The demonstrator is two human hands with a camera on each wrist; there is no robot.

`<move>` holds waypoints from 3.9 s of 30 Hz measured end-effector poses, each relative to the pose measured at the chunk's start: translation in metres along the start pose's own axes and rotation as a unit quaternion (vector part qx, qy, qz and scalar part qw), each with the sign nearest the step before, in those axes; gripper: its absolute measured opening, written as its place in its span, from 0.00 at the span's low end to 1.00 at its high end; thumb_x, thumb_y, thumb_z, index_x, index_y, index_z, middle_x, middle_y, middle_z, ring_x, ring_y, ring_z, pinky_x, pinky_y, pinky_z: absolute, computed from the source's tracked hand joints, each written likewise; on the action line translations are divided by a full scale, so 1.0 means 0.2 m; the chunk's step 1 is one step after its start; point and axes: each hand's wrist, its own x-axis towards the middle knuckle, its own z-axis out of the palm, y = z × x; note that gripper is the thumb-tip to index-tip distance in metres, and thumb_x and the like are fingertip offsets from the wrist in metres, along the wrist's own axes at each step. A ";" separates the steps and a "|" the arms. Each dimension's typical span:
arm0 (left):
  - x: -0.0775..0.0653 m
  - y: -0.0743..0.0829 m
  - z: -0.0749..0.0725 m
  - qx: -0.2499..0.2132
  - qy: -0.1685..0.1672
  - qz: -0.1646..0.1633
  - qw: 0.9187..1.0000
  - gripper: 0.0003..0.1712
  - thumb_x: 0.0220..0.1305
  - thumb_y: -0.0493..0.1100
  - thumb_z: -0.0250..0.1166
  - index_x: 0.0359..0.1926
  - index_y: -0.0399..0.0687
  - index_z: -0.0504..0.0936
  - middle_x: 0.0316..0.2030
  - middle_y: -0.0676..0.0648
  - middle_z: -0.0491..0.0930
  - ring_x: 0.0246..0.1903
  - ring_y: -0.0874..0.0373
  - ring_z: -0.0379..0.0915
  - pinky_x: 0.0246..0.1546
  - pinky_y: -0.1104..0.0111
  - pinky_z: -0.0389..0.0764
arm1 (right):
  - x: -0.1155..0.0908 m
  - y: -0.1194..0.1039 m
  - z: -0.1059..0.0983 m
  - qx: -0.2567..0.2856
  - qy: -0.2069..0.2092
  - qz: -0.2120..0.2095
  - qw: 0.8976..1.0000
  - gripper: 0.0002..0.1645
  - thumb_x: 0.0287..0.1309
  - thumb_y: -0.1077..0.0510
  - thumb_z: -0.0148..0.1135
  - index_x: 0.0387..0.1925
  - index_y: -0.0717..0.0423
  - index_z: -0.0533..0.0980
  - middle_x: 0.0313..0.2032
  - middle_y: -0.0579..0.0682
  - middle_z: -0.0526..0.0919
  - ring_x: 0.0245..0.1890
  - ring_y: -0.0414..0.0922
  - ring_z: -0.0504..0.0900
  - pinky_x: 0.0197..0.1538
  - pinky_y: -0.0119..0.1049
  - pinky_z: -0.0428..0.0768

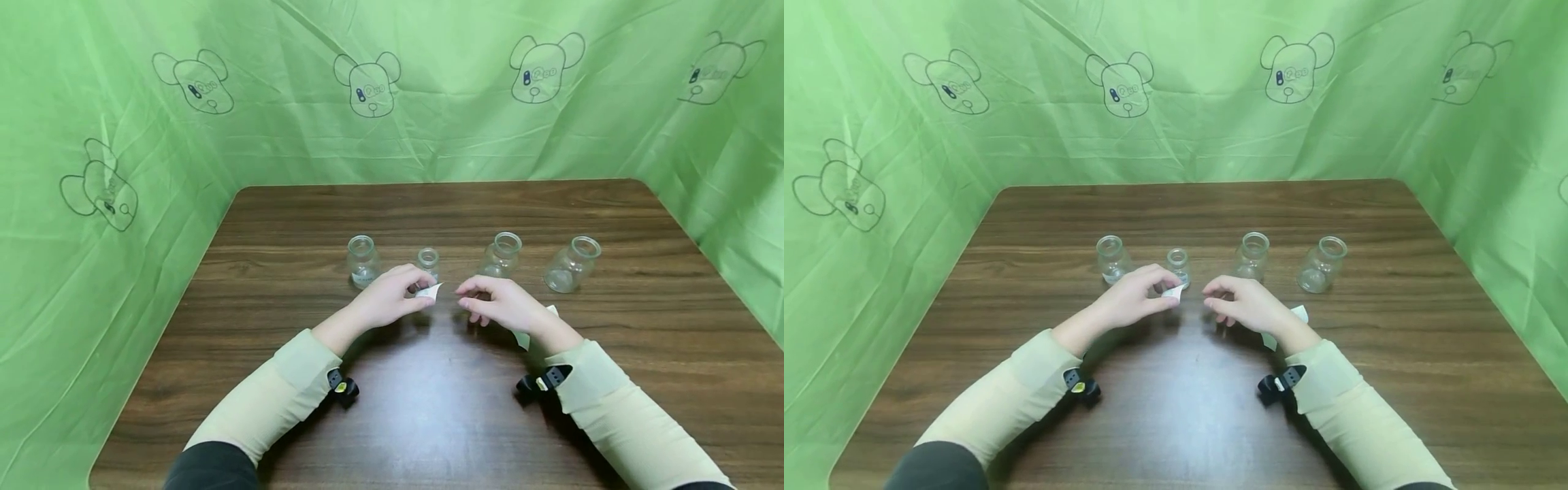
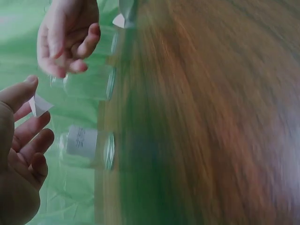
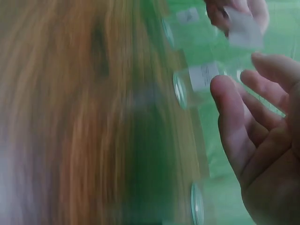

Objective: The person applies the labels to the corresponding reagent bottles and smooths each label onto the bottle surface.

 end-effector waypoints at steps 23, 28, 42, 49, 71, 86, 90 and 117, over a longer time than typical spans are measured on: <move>0.05 0.06 0.08 -0.012 0.040 0.021 0.999 0.14 0.59 0.46 0.66 0.46 0.49 0.81 0.41 0.53 0.77 0.42 0.61 0.71 0.45 0.71 0.72 | 0.05 0.00 0.09 0.242 0.041 0.015 0.969 0.10 0.64 0.65 0.51 0.39 0.72 0.71 0.34 0.67 0.78 0.22 0.44 0.80 0.25 0.33 0.78; 0.06 0.09 0.11 -0.051 0.046 -0.008 0.998 0.10 0.62 0.46 0.63 0.43 0.48 0.81 0.36 0.54 0.78 0.36 0.65 0.74 0.39 0.75 0.74 | 0.04 0.00 0.10 0.222 0.049 0.010 0.974 0.09 0.62 0.64 0.56 0.38 0.69 0.73 0.33 0.71 0.78 0.22 0.45 0.80 0.24 0.35 0.79; 0.06 0.09 0.13 -0.051 0.082 -0.024 0.995 0.08 0.62 0.46 0.63 0.39 0.49 0.84 0.34 0.55 0.82 0.36 0.66 0.75 0.39 0.74 0.74 | 0.05 0.01 0.12 0.236 0.068 0.016 0.969 0.10 0.62 0.64 0.56 0.39 0.70 0.73 0.31 0.57 0.81 0.24 0.43 0.81 0.26 0.34 0.78; 0.05 0.09 0.14 -0.063 0.096 -0.029 0.993 0.08 0.64 0.44 0.62 0.40 0.49 0.85 0.36 0.54 0.83 0.37 0.65 0.75 0.39 0.74 0.74 | 0.05 0.01 0.13 0.244 0.078 0.007 0.967 0.09 0.62 0.64 0.55 0.38 0.71 0.72 0.29 0.55 0.81 0.25 0.42 0.81 0.25 0.33 0.78; 0.06 0.10 0.16 -0.068 0.116 -0.030 0.990 0.06 0.62 0.44 0.64 0.38 0.49 0.84 0.34 0.55 0.82 0.35 0.66 0.75 0.38 0.75 0.74 | 0.04 0.00 0.12 0.220 0.072 -0.005 0.973 0.09 0.63 0.64 0.54 0.38 0.70 0.73 0.31 0.51 0.82 0.29 0.41 0.81 0.25 0.32 0.75; 0.06 0.11 0.17 -0.073 0.115 -0.029 0.990 0.04 0.61 0.45 0.64 0.34 0.50 0.83 0.31 0.56 0.80 0.33 0.66 0.74 0.36 0.75 0.73 | 0.04 -0.01 0.13 0.148 0.080 -0.016 0.986 0.05 0.62 0.65 0.53 0.33 0.66 0.72 0.22 0.53 0.78 0.22 0.50 0.75 0.25 0.31 0.72; 0.06 0.11 0.18 -0.094 0.106 -0.044 0.989 0.05 0.60 0.45 0.64 0.34 0.50 0.84 0.31 0.56 0.81 0.33 0.67 0.74 0.36 0.76 0.73 | 0.04 -0.01 0.14 0.111 0.089 0.000 0.990 0.03 0.60 0.68 0.53 0.30 0.64 0.70 0.20 0.51 0.76 0.22 0.49 0.75 0.24 0.31 0.71; 0.05 0.07 0.17 -0.137 0.169 -0.164 0.962 0.02 0.53 0.39 0.60 0.28 0.47 0.79 0.24 0.55 0.78 0.25 0.65 0.71 0.29 0.74 0.73 | -0.11 0.07 -0.09 -0.034 0.150 0.020 0.988 0.03 0.53 0.69 0.53 0.27 0.61 0.70 0.16 0.47 0.71 0.19 0.38 0.72 0.24 0.30 0.69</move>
